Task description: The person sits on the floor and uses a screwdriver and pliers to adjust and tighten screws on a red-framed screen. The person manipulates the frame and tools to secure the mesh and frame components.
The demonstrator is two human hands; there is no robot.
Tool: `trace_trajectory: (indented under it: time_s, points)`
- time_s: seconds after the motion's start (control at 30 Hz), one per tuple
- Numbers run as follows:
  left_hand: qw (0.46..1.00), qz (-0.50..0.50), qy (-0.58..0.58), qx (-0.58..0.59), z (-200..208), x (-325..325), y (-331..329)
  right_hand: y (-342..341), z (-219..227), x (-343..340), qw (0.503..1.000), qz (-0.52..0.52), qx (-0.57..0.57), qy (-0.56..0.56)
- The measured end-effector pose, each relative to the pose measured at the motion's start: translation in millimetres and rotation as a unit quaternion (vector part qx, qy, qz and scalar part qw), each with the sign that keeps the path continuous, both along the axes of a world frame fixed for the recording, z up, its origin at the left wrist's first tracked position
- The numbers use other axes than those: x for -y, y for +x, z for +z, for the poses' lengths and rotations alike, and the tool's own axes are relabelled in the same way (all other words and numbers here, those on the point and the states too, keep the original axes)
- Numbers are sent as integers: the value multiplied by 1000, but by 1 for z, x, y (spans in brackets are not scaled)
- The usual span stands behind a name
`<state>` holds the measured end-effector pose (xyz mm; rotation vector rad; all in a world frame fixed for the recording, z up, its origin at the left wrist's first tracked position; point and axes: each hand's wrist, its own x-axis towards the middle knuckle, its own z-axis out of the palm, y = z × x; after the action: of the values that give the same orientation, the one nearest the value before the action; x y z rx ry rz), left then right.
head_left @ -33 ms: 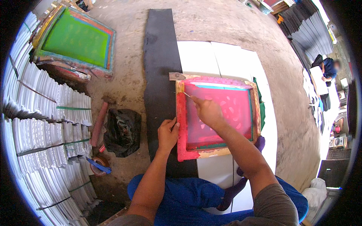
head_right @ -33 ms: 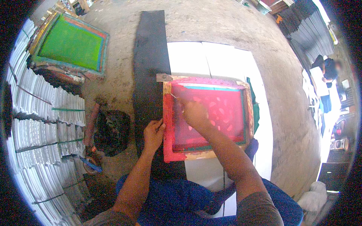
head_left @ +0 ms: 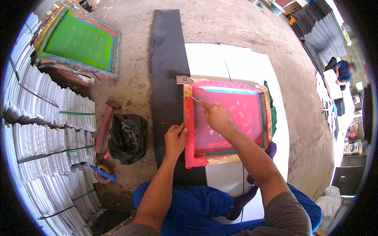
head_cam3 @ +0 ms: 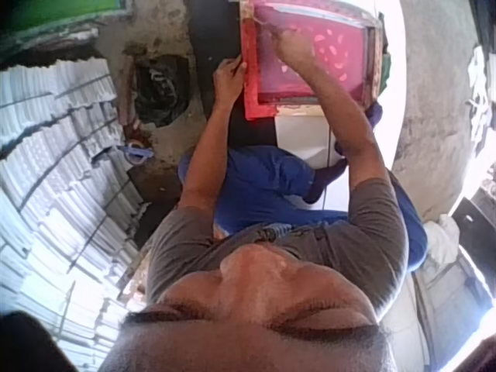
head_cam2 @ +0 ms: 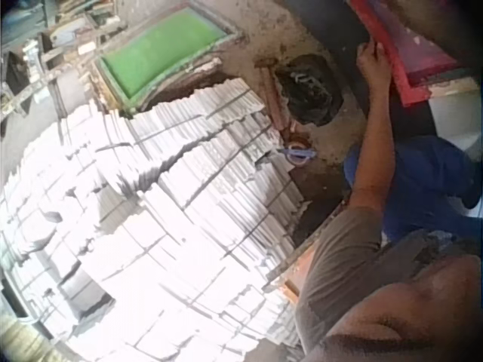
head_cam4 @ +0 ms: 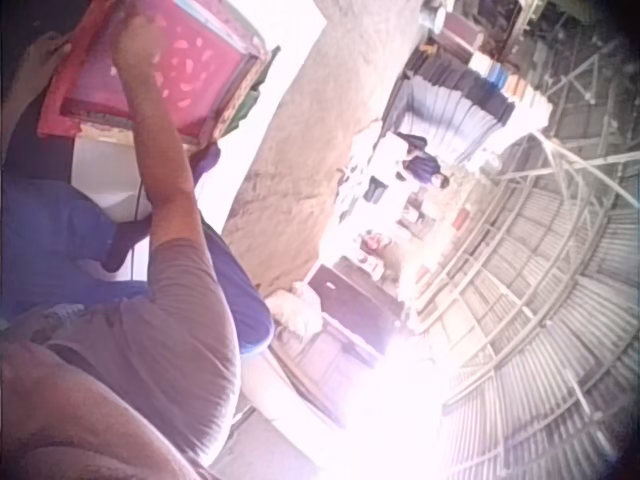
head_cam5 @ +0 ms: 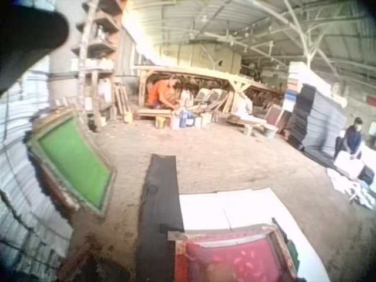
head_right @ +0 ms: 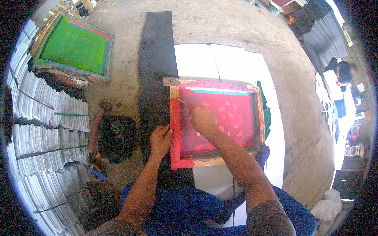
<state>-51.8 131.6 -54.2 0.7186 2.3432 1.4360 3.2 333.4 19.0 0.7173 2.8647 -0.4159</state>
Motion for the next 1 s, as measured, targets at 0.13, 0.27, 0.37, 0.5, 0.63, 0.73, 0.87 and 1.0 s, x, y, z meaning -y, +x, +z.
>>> trace_trajectory:
  time_s: [0.13, 0.27, 0.37, 0.5, 0.63, 0.73, 0.87, 1.0]
  points:
    - [1000, 0, 1, 7, 4, -1, 2, -1, 3, 3, 1000, -3, 4, 24]
    - [999, 8, -5, 32, 3, 1, 4, -14, 18, 13, 996, 13, 54, 76]
    - [1000, 5, -13, 9, 3, 1, 6, -17, 16, 14, 996, 10, 64, 55]
    - [999, 0, -25, -31, 6, -6, 6, -9, -45, -32, 976, 59, -181, -106]
    - [1000, 23, -12, 7, -6, 2, 7, -8, -14, -7, 994, -1, -32, -104]
    - [999, 21, -1, 42, -6, -5, 7, -4, -30, -37, 905, -138, -59, -398]
    - [999, 15, 4, 30, 7, -2, 3, 5, -62, -44, 971, 30, -173, -161]
    - [1000, 7, -4, 13, 8, -1, 3, 3, -80, -52, 955, 41, -184, -230]
